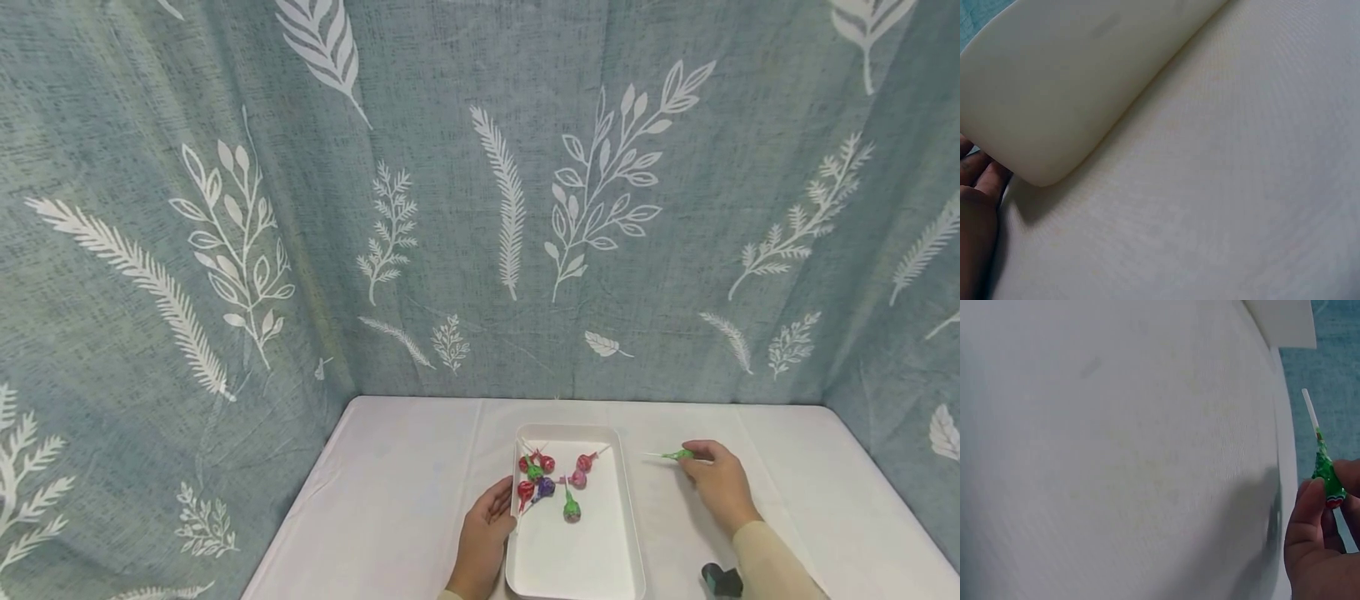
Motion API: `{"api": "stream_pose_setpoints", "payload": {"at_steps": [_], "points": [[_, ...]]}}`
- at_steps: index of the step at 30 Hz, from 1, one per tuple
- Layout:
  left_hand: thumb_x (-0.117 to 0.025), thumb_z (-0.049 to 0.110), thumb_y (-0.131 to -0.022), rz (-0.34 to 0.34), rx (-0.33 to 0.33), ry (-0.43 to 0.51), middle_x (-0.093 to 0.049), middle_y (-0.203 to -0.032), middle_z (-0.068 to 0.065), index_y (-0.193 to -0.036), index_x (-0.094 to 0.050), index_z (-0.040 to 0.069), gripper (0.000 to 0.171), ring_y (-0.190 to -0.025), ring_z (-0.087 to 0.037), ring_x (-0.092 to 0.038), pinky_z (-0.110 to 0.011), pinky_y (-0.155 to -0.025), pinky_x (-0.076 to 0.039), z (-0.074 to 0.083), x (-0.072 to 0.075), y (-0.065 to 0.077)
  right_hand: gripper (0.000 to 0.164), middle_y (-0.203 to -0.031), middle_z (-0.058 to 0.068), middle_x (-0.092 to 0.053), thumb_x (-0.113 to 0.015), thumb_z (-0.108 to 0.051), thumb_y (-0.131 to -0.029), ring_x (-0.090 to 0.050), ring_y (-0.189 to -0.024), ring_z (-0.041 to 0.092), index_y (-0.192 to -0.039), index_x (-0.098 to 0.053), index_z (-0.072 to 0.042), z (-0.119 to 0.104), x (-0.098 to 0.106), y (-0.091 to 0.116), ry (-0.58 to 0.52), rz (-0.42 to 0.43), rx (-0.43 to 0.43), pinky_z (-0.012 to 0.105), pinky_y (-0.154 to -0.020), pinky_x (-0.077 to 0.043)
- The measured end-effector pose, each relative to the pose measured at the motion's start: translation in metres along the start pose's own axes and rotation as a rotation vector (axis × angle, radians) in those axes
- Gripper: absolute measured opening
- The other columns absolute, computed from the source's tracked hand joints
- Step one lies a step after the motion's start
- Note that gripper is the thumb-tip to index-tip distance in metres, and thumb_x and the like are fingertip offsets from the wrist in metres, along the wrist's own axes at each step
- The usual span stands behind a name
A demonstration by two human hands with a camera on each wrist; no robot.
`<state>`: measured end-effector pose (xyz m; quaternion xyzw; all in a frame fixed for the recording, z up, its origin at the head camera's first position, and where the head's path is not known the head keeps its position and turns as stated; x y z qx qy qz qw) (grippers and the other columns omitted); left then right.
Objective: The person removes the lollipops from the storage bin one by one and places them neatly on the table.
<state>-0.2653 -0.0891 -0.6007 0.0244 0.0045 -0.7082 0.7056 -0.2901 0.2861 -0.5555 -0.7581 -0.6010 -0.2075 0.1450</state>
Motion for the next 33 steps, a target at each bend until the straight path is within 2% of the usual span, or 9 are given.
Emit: {"api": "stream_pose_setpoints", "payload": {"at_steps": [7, 15, 21, 27, 30, 33], "points": [[-0.058, -0.008, -0.087, -0.008, 0.0, 0.013, -0.056, -0.153, -0.027, -0.153, -0.052, -0.009, 0.067, -0.145, -0.042, -0.052, -0.036, -0.114, -0.049, 0.002, 0.0, -0.001, 0.041, -0.137, 0.032, -0.059, -0.06, -0.018, -0.108, -0.065, -0.116, 0.039, -0.14, -0.06, 0.008, 0.01, 0.003, -0.01, 0.012, 0.008, -0.032, 0.034, -0.084, -0.06], [-0.058, -0.008, -0.088, -0.022, -0.002, 0.017, -0.056, -0.154, -0.027, -0.153, -0.053, -0.009, 0.066, -0.146, -0.042, -0.051, -0.034, -0.114, -0.049, 0.002, 0.002, -0.004, 0.041, -0.128, 0.026, -0.066, -0.062, -0.019, -0.109, -0.068, -0.105, 0.032, -0.14, -0.062, 0.008, 0.02, 0.003, -0.014, 0.012, 0.025, -0.043, 0.028, -0.077, -0.061], [-0.057, -0.009, -0.088, -0.03, -0.01, 0.021, -0.056, -0.154, -0.028, -0.153, -0.052, -0.01, 0.065, -0.146, -0.042, -0.051, -0.033, -0.114, -0.049, 0.004, 0.004, -0.007, 0.043, -0.137, 0.03, -0.062, -0.062, -0.024, -0.111, -0.068, -0.114, 0.037, -0.142, -0.061, 0.005, 0.022, -0.001, -0.016, 0.046, 0.025, -0.044, 0.04, -0.088, -0.064], [-0.057, -0.008, -0.09, -0.036, -0.011, 0.032, -0.055, -0.155, -0.026, -0.154, -0.052, -0.008, 0.064, -0.147, -0.04, -0.05, -0.032, -0.115, -0.048, 0.004, 0.005, -0.006, 0.042, -0.143, 0.033, -0.058, -0.063, -0.023, -0.11, -0.065, -0.119, 0.042, -0.142, -0.062, 0.004, 0.023, -0.004, -0.014, 0.058, 0.035, -0.02, 0.05, -0.095, -0.06], [-0.057, -0.008, -0.091, -0.043, -0.023, 0.031, -0.055, -0.155, -0.026, -0.154, -0.052, -0.008, 0.063, -0.147, -0.04, -0.05, -0.033, -0.115, -0.048, 0.004, 0.004, -0.005, 0.043, -0.142, 0.033, -0.058, -0.063, -0.023, -0.11, -0.065, -0.118, 0.041, -0.144, -0.061, 0.004, 0.023, -0.003, -0.013, 0.056, 0.042, -0.014, 0.048, -0.094, -0.06], [-0.057, -0.008, -0.091, -0.043, -0.026, 0.024, -0.056, -0.154, -0.026, -0.153, -0.053, -0.008, 0.062, -0.146, -0.041, -0.051, -0.034, -0.115, -0.048, 0.005, 0.003, -0.004, 0.046, -0.14, 0.031, -0.058, -0.063, -0.023, -0.109, -0.066, -0.113, 0.037, -0.146, -0.059, 0.004, 0.024, -0.002, -0.011, 0.049, 0.047, -0.021, 0.039, -0.087, -0.061]]}}
Point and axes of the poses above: each hand's wrist, its own y-axis away from the middle knuckle, its own x-axis out of the back of the hand, z = x × y, the point moved 5 cm from there along -y, towards the middle knuckle
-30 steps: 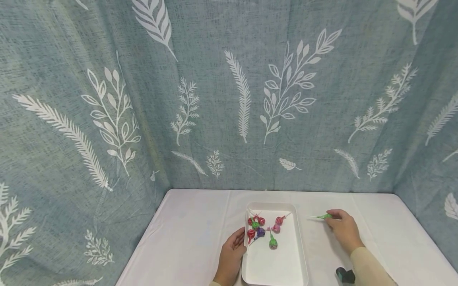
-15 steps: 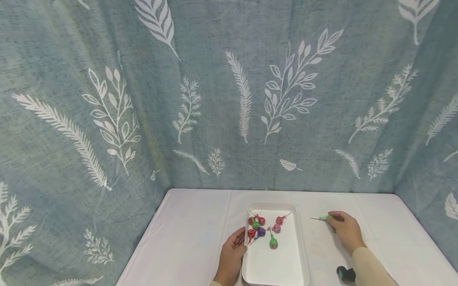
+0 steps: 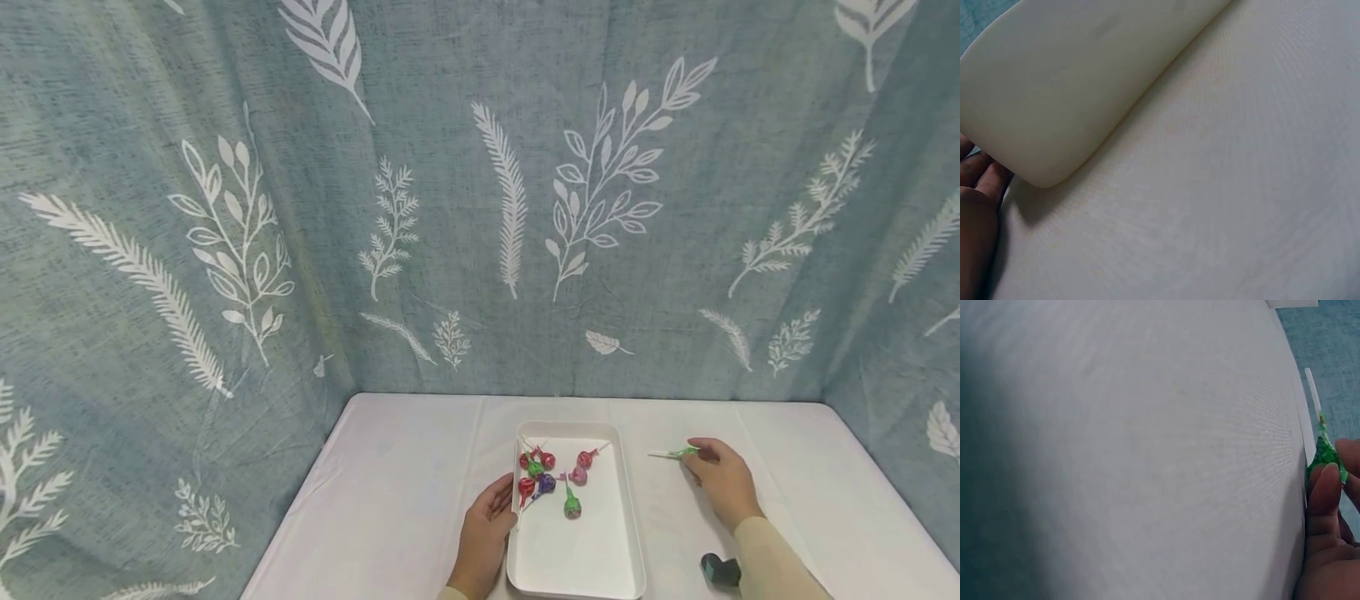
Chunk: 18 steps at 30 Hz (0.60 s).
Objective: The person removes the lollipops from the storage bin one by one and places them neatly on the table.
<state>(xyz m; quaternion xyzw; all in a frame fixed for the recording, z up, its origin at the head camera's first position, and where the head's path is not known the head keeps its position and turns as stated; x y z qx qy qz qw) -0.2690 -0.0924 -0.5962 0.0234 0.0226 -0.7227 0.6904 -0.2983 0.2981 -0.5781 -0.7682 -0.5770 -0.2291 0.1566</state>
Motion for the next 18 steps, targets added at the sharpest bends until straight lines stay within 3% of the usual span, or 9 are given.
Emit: {"api": "stream_pose_setpoints", "payload": {"at_steps": [6, 18], "points": [[-0.058, -0.007, -0.091, 0.001, 0.009, -0.006, -0.057, -0.154, -0.025, -0.153, -0.053, -0.007, 0.062, -0.146, -0.039, -0.052, -0.029, -0.113, -0.049, -0.0012, 0.0004, -0.0013, 0.047, -0.136, 0.03, -0.059, -0.062, -0.02, -0.109, -0.068, -0.107, 0.032, -0.147, -0.056, 0.006, -0.0025, 0.0019, -0.0004, -0.044, 0.002, -0.006, 0.024, -0.075, -0.06], [-0.059, -0.007, -0.091, 0.002, 0.008, -0.017, -0.058, -0.153, -0.024, -0.153, -0.055, -0.006, 0.062, -0.145, -0.039, -0.053, -0.031, -0.113, -0.049, -0.0036, 0.0026, -0.0012, 0.048, -0.145, 0.036, -0.05, -0.061, -0.017, -0.108, -0.069, -0.109, 0.035, -0.147, -0.053, 0.01, -0.0052, 0.0075, -0.0028, -0.049, -0.046, 0.011, 0.03, -0.079, -0.064]]}}
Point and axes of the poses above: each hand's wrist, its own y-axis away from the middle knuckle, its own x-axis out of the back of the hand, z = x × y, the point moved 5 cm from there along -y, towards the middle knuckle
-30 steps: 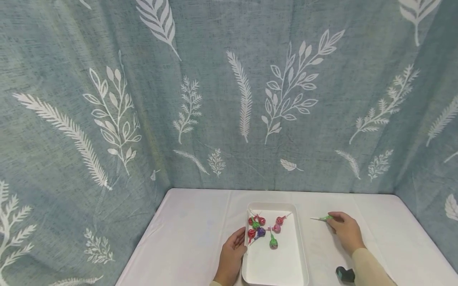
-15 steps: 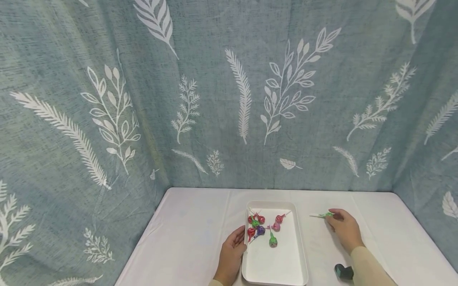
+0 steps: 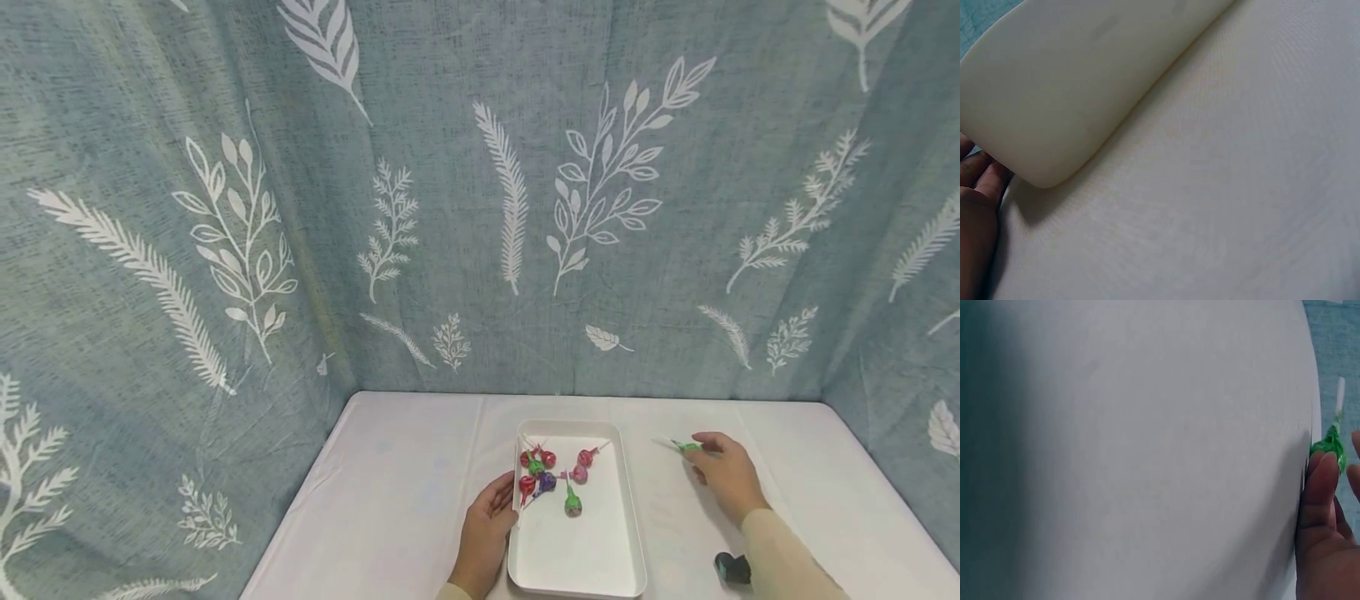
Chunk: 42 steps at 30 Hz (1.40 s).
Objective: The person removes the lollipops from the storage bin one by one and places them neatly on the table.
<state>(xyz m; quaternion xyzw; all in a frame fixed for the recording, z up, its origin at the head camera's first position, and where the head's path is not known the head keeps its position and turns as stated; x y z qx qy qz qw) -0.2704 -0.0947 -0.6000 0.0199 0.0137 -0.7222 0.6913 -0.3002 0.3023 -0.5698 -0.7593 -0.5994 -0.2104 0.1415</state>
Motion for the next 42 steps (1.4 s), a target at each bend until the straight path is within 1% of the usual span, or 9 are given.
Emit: {"api": "stream_pose_setpoints", "payload": {"at_steps": [8, 12, 17, 24, 27, 34, 39, 42], "points": [[-0.059, -0.007, -0.09, 0.006, 0.001, 0.001, -0.058, -0.153, -0.024, -0.153, -0.055, -0.006, 0.062, -0.145, -0.038, -0.053, -0.03, -0.114, -0.049, -0.002, 0.0, 0.0, 0.05, -0.148, 0.034, -0.047, -0.063, -0.021, -0.109, -0.069, -0.105, 0.034, -0.148, -0.053, 0.008, -0.004, 0.005, -0.002, 0.024, -0.013, 0.007, 0.032, -0.078, -0.061], [-0.059, -0.007, -0.091, 0.003, -0.005, 0.003, -0.058, -0.153, -0.024, -0.153, -0.055, -0.007, 0.062, -0.145, -0.039, -0.052, -0.031, -0.114, -0.049, -0.001, 0.0, -0.001, 0.049, -0.148, 0.034, -0.048, -0.065, -0.022, -0.11, -0.069, -0.104, 0.033, -0.147, -0.055, 0.007, -0.009, 0.005, -0.002, 0.021, -0.009, 0.031, 0.031, -0.077, -0.06], [-0.058, -0.007, -0.091, 0.005, 0.003, -0.006, -0.058, -0.153, -0.024, -0.153, -0.055, -0.007, 0.062, -0.145, -0.039, -0.052, -0.031, -0.114, -0.048, 0.002, -0.002, -0.001, 0.047, -0.146, 0.035, -0.05, -0.066, -0.021, -0.109, -0.071, -0.101, 0.033, -0.144, -0.056, 0.008, -0.021, 0.002, -0.001, 0.005, -0.021, 0.066, 0.032, -0.076, -0.06], [-0.058, -0.007, -0.091, 0.009, 0.013, -0.005, -0.058, -0.153, -0.024, -0.153, -0.054, -0.007, 0.062, -0.146, -0.038, -0.052, -0.03, -0.114, -0.048, 0.004, -0.004, 0.0, 0.045, -0.143, 0.031, -0.055, -0.069, -0.023, -0.109, -0.069, -0.105, 0.033, -0.141, -0.06, 0.007, -0.041, -0.005, 0.002, 0.009, -0.028, 0.124, 0.035, -0.083, -0.058], [-0.058, -0.007, -0.09, 0.016, 0.018, -0.004, -0.058, -0.153, -0.024, -0.153, -0.054, -0.007, 0.063, -0.145, -0.038, -0.052, -0.03, -0.114, -0.049, 0.006, -0.004, 0.0, 0.045, -0.142, 0.029, -0.057, -0.07, -0.023, -0.108, -0.069, -0.105, 0.031, -0.14, -0.061, 0.007, -0.051, -0.01, 0.003, -0.012, -0.043, 0.132, 0.033, -0.083, -0.059], [-0.059, -0.007, -0.09, 0.022, 0.023, -0.011, -0.057, -0.154, -0.024, -0.153, -0.054, -0.006, 0.064, -0.146, -0.038, -0.052, -0.03, -0.113, -0.049, 0.008, -0.005, 0.003, 0.041, -0.137, 0.023, -0.063, -0.072, -0.021, -0.107, -0.068, -0.103, 0.027, -0.139, -0.064, 0.003, -0.076, -0.031, 0.014, -0.055, -0.077, 0.143, 0.03, -0.082, -0.061], [-0.059, -0.007, -0.09, 0.027, 0.034, -0.008, -0.057, -0.155, -0.024, -0.153, -0.054, -0.006, 0.064, -0.146, -0.038, -0.051, -0.03, -0.114, -0.048, 0.007, -0.005, 0.004, 0.042, -0.134, 0.019, -0.065, -0.073, -0.024, -0.107, -0.068, -0.103, 0.026, -0.139, -0.064, 0.001, -0.091, -0.048, 0.026, -0.088, -0.136, 0.138, 0.029, -0.082, -0.061], [-0.058, -0.007, -0.091, 0.02, 0.019, -0.009, -0.056, -0.155, -0.022, -0.154, -0.054, -0.005, 0.063, -0.147, -0.037, -0.051, -0.028, -0.114, -0.047, 0.007, -0.005, 0.002, 0.041, -0.131, 0.016, -0.066, -0.073, -0.024, -0.106, -0.068, -0.102, 0.025, -0.139, -0.065, 0.0, -0.099, -0.057, 0.029, -0.117, -0.167, 0.146, 0.029, -0.082, -0.061]]}}
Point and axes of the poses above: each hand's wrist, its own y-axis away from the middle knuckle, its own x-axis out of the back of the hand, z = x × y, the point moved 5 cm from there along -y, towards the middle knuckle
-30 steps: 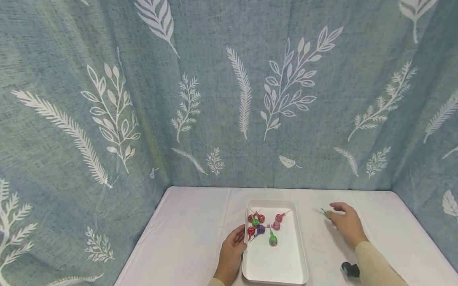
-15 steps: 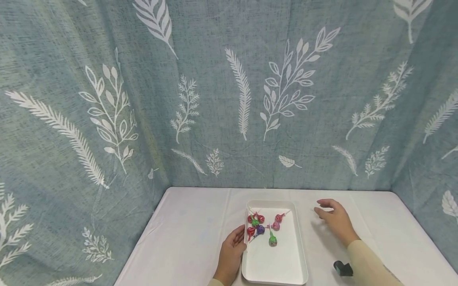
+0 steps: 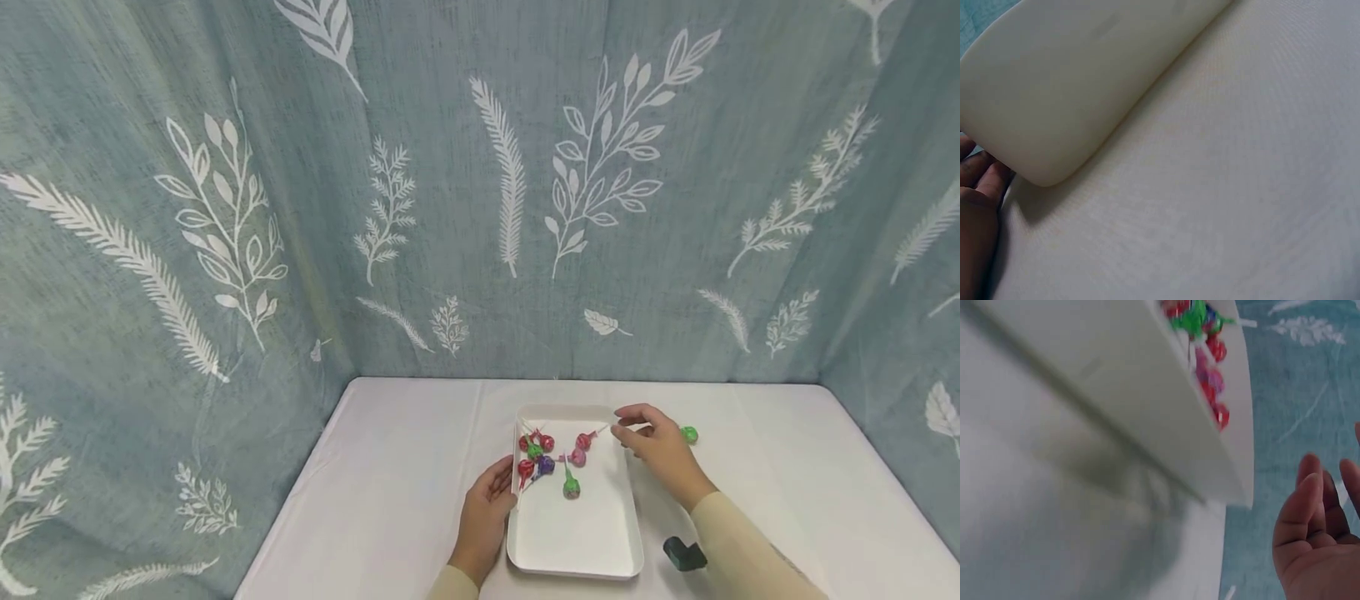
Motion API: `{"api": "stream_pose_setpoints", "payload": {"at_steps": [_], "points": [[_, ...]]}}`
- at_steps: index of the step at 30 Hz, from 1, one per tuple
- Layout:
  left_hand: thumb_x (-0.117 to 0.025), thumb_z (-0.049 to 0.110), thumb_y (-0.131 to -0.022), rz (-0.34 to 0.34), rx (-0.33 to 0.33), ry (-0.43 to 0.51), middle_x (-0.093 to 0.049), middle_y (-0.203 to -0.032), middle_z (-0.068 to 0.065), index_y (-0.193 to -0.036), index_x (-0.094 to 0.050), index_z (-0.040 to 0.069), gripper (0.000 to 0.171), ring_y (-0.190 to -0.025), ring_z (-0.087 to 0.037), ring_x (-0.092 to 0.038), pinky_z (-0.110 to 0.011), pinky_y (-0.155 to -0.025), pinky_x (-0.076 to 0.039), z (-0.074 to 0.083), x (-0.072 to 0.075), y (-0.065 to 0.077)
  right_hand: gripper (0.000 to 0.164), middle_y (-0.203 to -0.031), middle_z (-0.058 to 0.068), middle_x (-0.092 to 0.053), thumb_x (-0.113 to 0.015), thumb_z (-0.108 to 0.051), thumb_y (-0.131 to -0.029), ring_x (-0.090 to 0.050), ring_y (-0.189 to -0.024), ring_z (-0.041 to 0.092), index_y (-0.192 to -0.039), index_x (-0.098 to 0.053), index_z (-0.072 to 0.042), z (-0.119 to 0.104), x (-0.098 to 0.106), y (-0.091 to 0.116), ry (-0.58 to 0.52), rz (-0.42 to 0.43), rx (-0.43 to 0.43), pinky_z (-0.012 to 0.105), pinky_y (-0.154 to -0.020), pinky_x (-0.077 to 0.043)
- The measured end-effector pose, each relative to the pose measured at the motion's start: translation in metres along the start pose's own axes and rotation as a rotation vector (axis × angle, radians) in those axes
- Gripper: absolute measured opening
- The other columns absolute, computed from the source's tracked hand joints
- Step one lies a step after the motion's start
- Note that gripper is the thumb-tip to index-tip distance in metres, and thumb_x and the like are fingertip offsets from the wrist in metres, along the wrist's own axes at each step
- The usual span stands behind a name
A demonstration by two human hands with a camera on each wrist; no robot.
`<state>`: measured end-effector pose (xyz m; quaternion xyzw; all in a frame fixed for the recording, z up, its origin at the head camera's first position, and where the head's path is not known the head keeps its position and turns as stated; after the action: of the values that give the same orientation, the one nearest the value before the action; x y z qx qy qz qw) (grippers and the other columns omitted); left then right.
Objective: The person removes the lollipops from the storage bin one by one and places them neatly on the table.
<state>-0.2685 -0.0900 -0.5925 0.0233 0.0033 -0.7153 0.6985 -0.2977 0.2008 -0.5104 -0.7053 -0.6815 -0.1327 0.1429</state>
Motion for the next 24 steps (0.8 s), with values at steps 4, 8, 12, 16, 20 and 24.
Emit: {"api": "stream_pose_setpoints", "payload": {"at_steps": [4, 8, 12, 16, 20, 24], "points": [[-0.056, -0.008, -0.093, -0.025, -0.048, 0.003, -0.056, -0.155, -0.023, -0.154, -0.053, -0.006, 0.062, -0.147, -0.037, -0.05, -0.027, -0.115, -0.046, 0.002, -0.001, -0.005, 0.039, -0.125, 0.014, -0.067, -0.074, -0.021, -0.105, -0.068, -0.1, 0.025, -0.137, -0.066, 0.0, -0.009, -0.011, 0.0, -0.047, -0.024, 0.01, 0.029, -0.081, -0.061], [-0.055, -0.009, -0.093, -0.031, -0.049, 0.004, -0.056, -0.156, -0.023, -0.155, -0.052, -0.006, 0.061, -0.148, -0.036, -0.05, -0.026, -0.114, -0.046, 0.0, -0.001, -0.003, 0.036, -0.121, 0.012, -0.067, -0.074, -0.016, -0.105, -0.068, -0.099, 0.024, -0.137, -0.065, 0.0, -0.012, -0.025, 0.004, -0.069, -0.038, -0.004, 0.03, -0.081, -0.061], [-0.054, -0.009, -0.094, -0.032, -0.051, 0.009, -0.055, -0.156, -0.024, -0.155, -0.052, -0.006, 0.061, -0.148, -0.037, -0.05, -0.028, -0.116, -0.046, 0.002, -0.001, -0.001, 0.034, -0.118, 0.013, -0.068, -0.073, -0.011, -0.104, -0.068, -0.095, 0.024, -0.135, -0.065, 0.002, -0.014, -0.035, 0.006, -0.094, -0.038, 0.002, 0.031, -0.077, -0.062], [-0.054, -0.008, -0.094, -0.037, -0.058, 0.002, -0.054, -0.157, -0.024, -0.155, -0.051, -0.007, 0.061, -0.148, -0.038, -0.049, -0.029, -0.117, -0.045, 0.003, -0.001, 0.0, 0.036, -0.118, 0.014, -0.067, -0.073, -0.01, -0.102, -0.066, -0.094, 0.025, -0.135, -0.064, 0.003, -0.013, -0.043, 0.006, -0.111, -0.05, -0.021, 0.033, -0.076, -0.062], [-0.055, -0.008, -0.093, -0.034, -0.056, -0.012, -0.054, -0.157, -0.024, -0.155, -0.051, -0.007, 0.062, -0.148, -0.038, -0.049, -0.029, -0.116, -0.046, 0.003, -0.002, 0.001, 0.037, -0.12, 0.012, -0.065, -0.074, -0.012, -0.103, -0.067, -0.097, 0.025, -0.135, -0.063, 0.001, -0.006, -0.053, 0.007, -0.107, -0.082, -0.085, 0.036, -0.078, -0.063], [-0.055, -0.008, -0.093, -0.024, -0.05, -0.015, -0.055, -0.156, -0.025, -0.154, -0.052, -0.007, 0.062, -0.148, -0.039, -0.05, -0.03, -0.115, -0.046, 0.004, -0.002, 0.002, 0.034, -0.12, 0.012, -0.063, -0.075, -0.014, -0.104, -0.069, -0.099, 0.025, -0.132, -0.062, -0.001, -0.002, -0.061, 0.009, -0.11, -0.116, -0.137, 0.039, -0.08, -0.064]]}}
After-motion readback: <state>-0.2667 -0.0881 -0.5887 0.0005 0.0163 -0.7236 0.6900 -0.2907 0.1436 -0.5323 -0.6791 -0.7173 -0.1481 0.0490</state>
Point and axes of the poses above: each hand's wrist, its own y-axis away from the middle knuckle, its own x-axis out of the back of the hand, z = x × y, the point moved 5 cm from there along -y, towards the middle knuckle
